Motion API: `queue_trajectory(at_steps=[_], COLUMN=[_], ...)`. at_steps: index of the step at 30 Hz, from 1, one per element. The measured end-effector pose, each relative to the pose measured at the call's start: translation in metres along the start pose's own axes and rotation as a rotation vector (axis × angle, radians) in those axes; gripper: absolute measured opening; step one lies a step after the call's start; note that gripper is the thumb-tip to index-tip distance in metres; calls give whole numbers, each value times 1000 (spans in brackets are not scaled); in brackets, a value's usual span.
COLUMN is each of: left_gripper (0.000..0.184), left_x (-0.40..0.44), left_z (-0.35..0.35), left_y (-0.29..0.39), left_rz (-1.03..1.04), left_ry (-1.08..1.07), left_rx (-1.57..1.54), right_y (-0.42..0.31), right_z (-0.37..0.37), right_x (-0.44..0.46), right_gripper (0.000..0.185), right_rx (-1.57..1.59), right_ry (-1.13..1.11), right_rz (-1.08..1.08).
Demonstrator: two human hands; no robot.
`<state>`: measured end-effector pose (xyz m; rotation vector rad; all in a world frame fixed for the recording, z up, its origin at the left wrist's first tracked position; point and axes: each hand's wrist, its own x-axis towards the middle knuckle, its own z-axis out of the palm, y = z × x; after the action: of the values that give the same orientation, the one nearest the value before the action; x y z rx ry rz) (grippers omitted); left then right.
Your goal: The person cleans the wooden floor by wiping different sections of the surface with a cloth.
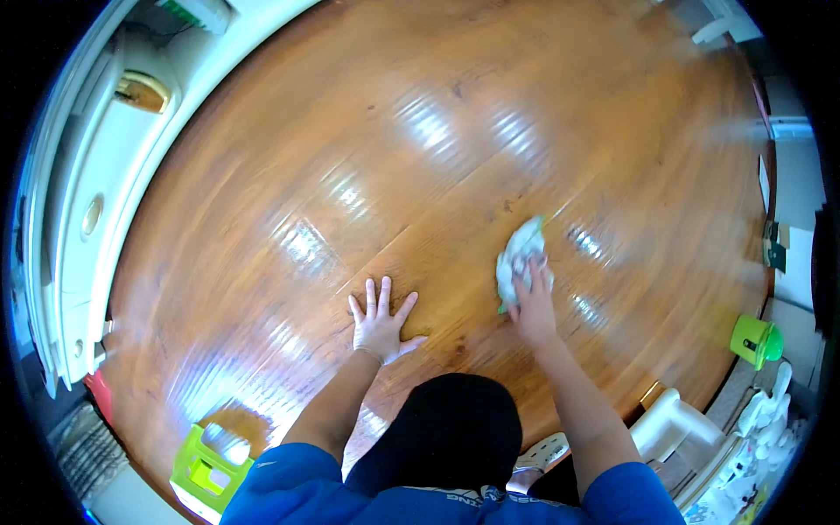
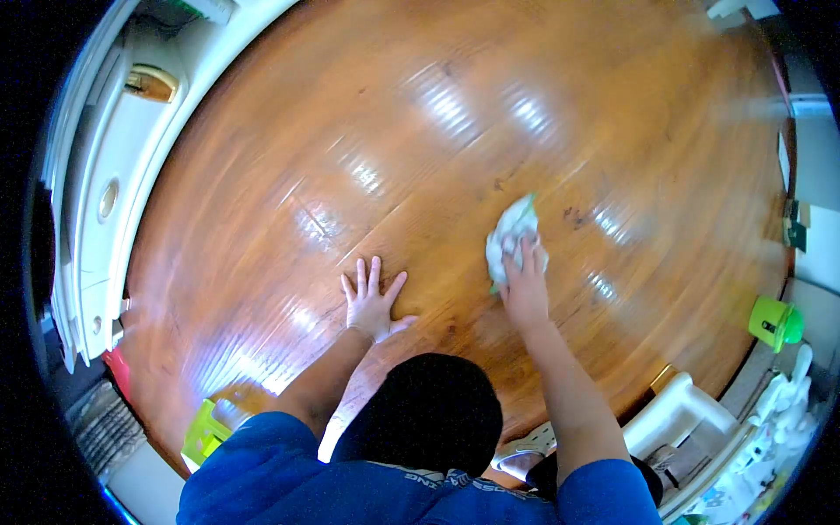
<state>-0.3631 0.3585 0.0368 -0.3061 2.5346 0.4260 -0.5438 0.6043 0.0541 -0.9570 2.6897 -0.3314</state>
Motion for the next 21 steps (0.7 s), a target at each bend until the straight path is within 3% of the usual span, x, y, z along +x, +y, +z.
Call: queue_trajectory(at_steps=[7,10,11,13,17,21], left_gripper=[84,84,84,93,113,111], left_x=[-3,-4,-5,-3,-1,-1], left_z=[-2,0,-1,-6,5,15], left_y=[-3,-5,-4,-4,-5,-8], left_rz=[8,11,8,-7,-62,-31], left_ry=[20,63,68,2,57,127], left_rx=[-16,-50,-53,-50,-29,-27], right_y=[-22,-56,-66,-102,-116,-93], right_z=[-12,-13,-2,3,21,32], right_x=[4,6,9,17,52,122], right_gripper=[58,50,49,57,51,40], right_rx=[61,11,-40,53,29,-214], right_ry=[-244,-274,-201,-221,-216,-4], right_rz=[68,-140,-354,-511,-562,-833])
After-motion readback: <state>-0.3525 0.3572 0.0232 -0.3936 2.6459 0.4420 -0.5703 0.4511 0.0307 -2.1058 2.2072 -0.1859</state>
